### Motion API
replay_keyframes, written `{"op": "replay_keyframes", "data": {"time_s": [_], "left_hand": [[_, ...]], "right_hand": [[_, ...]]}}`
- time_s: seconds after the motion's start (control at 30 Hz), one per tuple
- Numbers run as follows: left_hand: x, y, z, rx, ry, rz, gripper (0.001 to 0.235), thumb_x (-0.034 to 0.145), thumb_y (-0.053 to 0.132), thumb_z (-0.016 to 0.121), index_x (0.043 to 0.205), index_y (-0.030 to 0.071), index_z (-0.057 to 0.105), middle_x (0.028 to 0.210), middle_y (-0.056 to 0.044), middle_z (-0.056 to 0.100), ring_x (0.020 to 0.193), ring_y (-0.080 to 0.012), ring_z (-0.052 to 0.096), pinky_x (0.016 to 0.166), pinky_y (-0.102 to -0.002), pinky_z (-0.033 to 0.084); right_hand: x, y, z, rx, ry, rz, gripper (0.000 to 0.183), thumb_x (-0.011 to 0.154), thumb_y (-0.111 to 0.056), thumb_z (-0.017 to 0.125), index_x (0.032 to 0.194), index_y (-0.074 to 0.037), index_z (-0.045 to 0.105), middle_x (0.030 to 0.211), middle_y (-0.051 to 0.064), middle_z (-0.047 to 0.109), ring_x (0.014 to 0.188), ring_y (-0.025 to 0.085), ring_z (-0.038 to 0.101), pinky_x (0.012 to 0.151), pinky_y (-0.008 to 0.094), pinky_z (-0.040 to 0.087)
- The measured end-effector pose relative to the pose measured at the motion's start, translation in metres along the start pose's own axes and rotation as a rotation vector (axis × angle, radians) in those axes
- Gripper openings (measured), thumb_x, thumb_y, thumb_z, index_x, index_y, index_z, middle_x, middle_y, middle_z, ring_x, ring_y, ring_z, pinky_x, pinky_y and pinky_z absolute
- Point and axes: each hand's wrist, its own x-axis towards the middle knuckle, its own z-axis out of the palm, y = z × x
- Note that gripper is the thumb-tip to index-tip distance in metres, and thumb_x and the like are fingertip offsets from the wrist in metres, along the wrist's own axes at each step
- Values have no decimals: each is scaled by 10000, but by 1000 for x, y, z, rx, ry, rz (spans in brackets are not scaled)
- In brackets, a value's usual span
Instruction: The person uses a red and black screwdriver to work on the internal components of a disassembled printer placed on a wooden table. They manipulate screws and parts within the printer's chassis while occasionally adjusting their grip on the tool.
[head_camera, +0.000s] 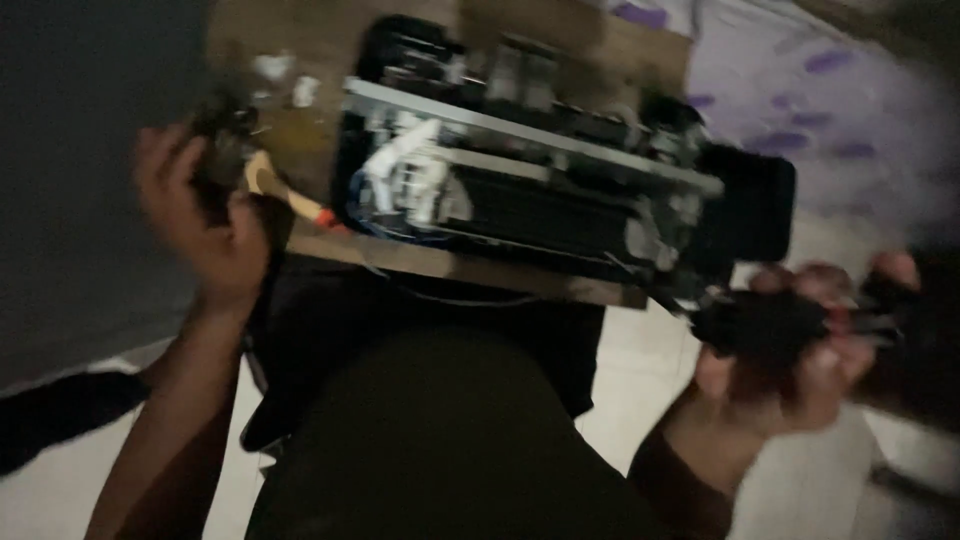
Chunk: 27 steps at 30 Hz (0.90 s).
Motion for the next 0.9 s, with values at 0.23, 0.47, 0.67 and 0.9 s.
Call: {"op": "replay_keyframes", "data": {"time_s": [0.23, 0.47, 0.67, 0.9], "left_hand": [[66, 165, 33, -659, -620, 28, 393, 1121, 218, 474, 1507, 145, 457, 1434, -167, 626, 1315, -307, 626, 1162, -499, 484], [78, 231, 93, -743, -842, 248, 252, 970, 152, 636, 1200, 56, 673, 1076, -130, 742, 992, -377, 692, 768, -511, 482], [40, 231, 106, -785, -881, 162, 342, 1068, 223, 463, 1299, 85, 673, 969, -109, 699, 890, -315, 660, 736, -445, 482], [29, 253, 115, -775, -1026, 87, 312, 1019, 201, 568, 1309, 122, 654, 1267, -98, 714, 1180, -288, 673, 976, -420, 496]], "right_hand": [[14, -12, -5, 162, -355, 32, 691, 1018, -128, 722, 1605, -74, 362, 1293, 204, 694, 1205, 388, 727, 1002, 550, 671], [6, -20, 19, -244, -223, -119, 726, 924, -285, 816, 1511, -128, 420, 1125, 148, 669, 999, 296, 718, 998, 428, 641], [-1, -28, 26, -568, -359, -317, 666, 932, -194, 761, 1460, -170, 355, 1119, 192, 626, 1043, 310, 671, 1004, 526, 672], [-4, -22, -9, -335, -402, -22, 769, 958, -141, 765, 1567, -170, 296, 1231, 204, 662, 1102, 413, 732, 922, 496, 658]]}}
